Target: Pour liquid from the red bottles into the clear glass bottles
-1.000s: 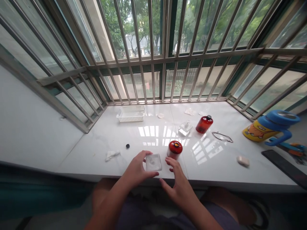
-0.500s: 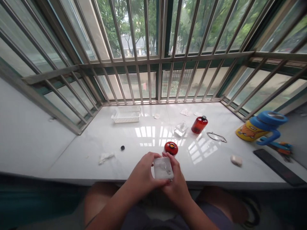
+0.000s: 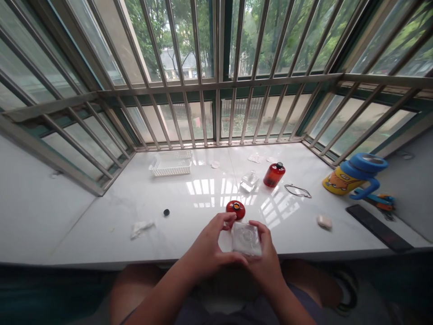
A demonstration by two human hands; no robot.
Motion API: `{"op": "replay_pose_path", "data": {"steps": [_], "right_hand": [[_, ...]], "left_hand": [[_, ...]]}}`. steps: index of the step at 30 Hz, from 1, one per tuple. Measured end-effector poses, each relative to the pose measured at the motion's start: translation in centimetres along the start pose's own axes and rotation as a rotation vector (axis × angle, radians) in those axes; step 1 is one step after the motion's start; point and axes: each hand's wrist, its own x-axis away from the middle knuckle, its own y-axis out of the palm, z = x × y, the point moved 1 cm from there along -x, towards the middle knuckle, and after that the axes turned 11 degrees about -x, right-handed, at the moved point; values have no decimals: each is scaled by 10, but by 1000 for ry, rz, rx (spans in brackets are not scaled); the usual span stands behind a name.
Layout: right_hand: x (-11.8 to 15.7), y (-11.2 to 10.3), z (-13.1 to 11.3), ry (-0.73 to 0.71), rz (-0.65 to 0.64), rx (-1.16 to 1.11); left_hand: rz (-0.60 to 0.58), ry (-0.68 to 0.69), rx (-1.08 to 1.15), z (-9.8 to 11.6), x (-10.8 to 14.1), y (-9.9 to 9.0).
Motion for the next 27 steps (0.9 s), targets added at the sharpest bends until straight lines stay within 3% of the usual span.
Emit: {"op": "replay_pose_path", "data": {"steps": [3, 5, 8, 15, 20, 24, 27], "right_hand": [[-7, -14, 0, 31, 47, -16], [-12, -24, 1, 19, 75, -15], [-19, -38, 1, -13, 114, 20], [-25, -54, 5, -25, 135, 19], [-27, -56, 7, -35, 140, 44], [-28, -55, 8, -41, 121, 73], [-27, -52, 12, -38, 81, 72]], "left_hand": [[99, 16, 42, -23, -14, -3], [101, 9, -44, -37, -28, -4], [5, 29, -162, -51, -52, -5], [-205, 80, -29, -52, -87, 3], [-111, 102, -6, -54, -80, 8], [-35, 85, -70, -59, -60, 6], [90, 52, -130, -62, -43, 5]]}}
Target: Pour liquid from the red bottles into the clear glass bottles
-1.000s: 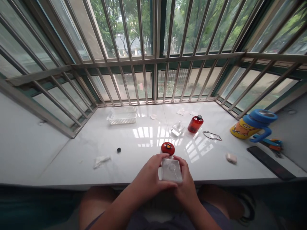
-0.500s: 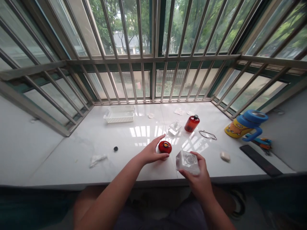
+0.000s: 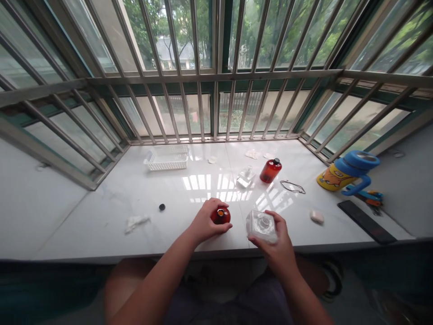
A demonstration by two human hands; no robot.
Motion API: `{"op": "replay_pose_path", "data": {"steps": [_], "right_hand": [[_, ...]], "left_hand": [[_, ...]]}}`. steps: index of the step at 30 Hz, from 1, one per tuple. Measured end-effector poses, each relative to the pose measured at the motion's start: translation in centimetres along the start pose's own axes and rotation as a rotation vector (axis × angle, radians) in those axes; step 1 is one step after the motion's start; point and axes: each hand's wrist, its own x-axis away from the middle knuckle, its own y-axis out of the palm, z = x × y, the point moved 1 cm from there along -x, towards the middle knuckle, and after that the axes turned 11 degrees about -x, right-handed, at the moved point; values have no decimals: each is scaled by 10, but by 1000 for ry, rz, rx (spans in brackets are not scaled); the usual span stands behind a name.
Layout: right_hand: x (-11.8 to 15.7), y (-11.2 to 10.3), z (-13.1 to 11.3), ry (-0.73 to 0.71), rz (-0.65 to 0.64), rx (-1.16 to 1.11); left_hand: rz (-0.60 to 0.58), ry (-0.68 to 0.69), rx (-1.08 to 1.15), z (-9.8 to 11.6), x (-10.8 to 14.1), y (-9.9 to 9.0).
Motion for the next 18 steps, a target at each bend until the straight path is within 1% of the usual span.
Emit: {"op": "replay_pose_path", "data": {"steps": [3, 6, 9, 14, 18], "right_hand": [[4, 5, 2, -2, -40, -7], [9, 11, 1, 15, -67, -17], [13, 16, -1, 41, -94, -21], [14, 20, -5, 73, -109, -47], [14, 21, -5, 93, -101, -59]], "left_hand": [[125, -106, 4, -6, 15, 2], [191, -175, 12, -14, 26, 6], [205, -178, -28, -19, 35, 7], [227, -105, -158, -16, 49, 1], [264, -168, -153, -16, 57, -7]]}}
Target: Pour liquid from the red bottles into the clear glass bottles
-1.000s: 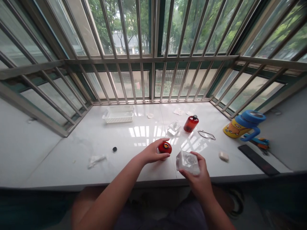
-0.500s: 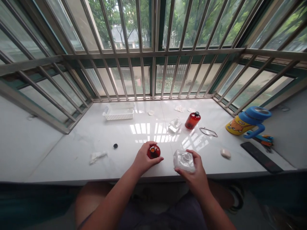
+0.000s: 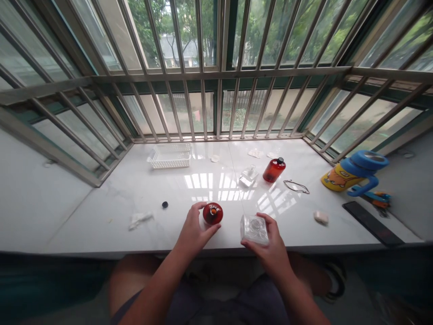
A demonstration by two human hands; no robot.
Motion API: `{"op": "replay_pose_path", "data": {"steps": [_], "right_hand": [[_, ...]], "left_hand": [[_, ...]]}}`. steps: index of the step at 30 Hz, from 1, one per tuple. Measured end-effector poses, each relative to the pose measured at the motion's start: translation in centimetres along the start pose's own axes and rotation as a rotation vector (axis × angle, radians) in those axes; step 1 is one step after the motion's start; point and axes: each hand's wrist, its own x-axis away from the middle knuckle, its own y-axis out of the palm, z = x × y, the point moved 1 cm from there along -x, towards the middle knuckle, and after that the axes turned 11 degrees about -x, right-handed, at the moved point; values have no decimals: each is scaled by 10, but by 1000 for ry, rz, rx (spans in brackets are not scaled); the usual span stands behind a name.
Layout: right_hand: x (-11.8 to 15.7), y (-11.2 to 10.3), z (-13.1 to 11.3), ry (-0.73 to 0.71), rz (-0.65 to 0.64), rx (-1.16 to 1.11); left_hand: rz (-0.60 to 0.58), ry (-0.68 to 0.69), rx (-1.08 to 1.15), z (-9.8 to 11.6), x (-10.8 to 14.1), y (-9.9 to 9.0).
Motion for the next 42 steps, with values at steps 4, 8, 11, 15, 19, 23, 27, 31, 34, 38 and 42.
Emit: {"op": "replay_pose_path", "data": {"steps": [4, 8, 11, 15, 19, 23, 27, 31, 34, 38, 42], "right_hand": [[-1, 0, 2, 8, -15, 1], [-2, 0, 6, -18, -34, 24], [-4, -1, 8, -29, -74, 30], [-6, 0, 11, -41, -106, 38], [-9, 1, 14, -51, -112, 40], [-12, 1, 20, -53, -124, 63], [-16, 2, 28, -66, -140, 126], [-20, 5, 30, -193, -192, 228], [-23, 8, 30, -303, -239, 290], [-27, 11, 31, -392, -289, 336], [-29, 11, 29, -438, -309, 360]], "left_hand": [[-6, -80, 109, -5, -3, -4], [-80, -147, 179, -9, -14, -3], [-160, -142, 191, -9, -23, 0], [-200, -71, 285, -6, -24, 4], [-211, -30, 239, -2, -17, 2], [-206, 5, 59, 0, -9, -8], [-206, 70, -22, 1, -2, -16], [-233, 99, -46, -1, 3, -15], [-255, 126, -51, -3, 6, -9], [-255, 161, -54, -6, 10, -2], [-234, 176, -52, -7, 11, 0]]}}
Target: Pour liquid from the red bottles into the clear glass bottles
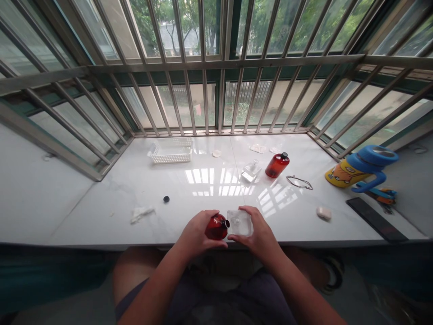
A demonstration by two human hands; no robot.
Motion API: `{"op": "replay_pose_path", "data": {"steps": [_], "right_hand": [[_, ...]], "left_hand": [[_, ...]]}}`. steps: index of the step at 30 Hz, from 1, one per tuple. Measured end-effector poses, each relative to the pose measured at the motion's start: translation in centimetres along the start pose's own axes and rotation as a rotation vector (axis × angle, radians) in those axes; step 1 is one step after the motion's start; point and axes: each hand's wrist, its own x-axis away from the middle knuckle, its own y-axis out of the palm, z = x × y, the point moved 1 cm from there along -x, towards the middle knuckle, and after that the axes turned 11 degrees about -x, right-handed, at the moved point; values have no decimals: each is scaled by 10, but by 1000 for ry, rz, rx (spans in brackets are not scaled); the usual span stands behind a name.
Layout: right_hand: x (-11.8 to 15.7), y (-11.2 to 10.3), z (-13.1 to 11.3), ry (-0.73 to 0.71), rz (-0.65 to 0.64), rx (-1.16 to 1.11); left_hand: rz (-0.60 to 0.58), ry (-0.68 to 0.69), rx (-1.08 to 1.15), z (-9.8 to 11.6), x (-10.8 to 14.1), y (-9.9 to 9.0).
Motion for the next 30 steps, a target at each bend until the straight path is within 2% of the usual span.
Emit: {"op": "replay_pose_path", "data": {"steps": [15, 30], "right_hand": [[-12, -12, -12, -46, -124, 60], [-20, -19, -23, -117, -203, 158]], "left_hand": [[-21, -51, 57, 1, -1, -5], [-41, -21, 96, -1, -3, -4]]}}
